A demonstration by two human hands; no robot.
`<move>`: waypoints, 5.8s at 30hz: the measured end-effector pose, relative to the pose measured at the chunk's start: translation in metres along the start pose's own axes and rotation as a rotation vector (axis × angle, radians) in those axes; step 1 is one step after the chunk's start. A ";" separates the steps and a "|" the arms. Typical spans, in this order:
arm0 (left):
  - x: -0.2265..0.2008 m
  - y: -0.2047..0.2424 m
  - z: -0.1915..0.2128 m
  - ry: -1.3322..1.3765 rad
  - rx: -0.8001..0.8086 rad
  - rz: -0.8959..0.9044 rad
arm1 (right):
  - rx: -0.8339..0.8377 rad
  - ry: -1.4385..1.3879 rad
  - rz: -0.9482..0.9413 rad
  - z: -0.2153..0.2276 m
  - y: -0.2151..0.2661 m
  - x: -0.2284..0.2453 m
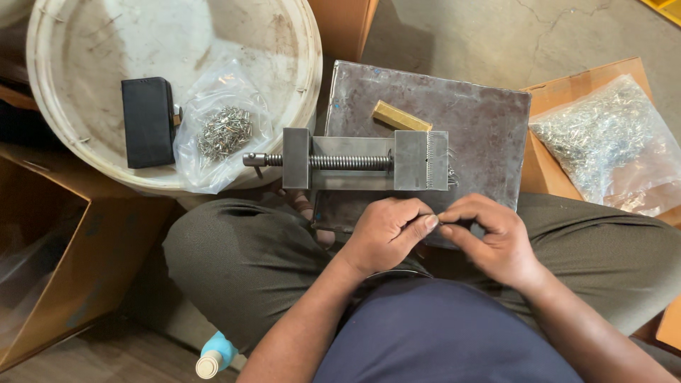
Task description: The person sits cross-legged on the floor and uses a bench vise to assemble small metal parts. They pick up metal pins and rods, insert them into the vise, and tighten the mechanism to secure the components.
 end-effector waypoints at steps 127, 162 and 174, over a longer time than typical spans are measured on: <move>0.059 0.052 0.215 0.386 -0.835 0.311 | -0.169 0.105 -0.052 0.027 0.001 -0.020; 0.025 0.014 0.229 -0.660 -0.498 0.683 | -0.169 0.193 -0.054 0.021 -0.004 -0.017; 0.014 0.013 0.213 -0.993 -0.573 0.681 | -0.201 0.057 -0.095 0.028 -0.002 -0.028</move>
Point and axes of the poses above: each hand's wrist, its own y-axis away from the middle knuckle, its own z-axis out of the back of the hand, x = y × z, the point moved 9 cm from there along -y, towards the middle knuckle, and after that the axes turned 6 degrees about -z, right-handed, at the moved point
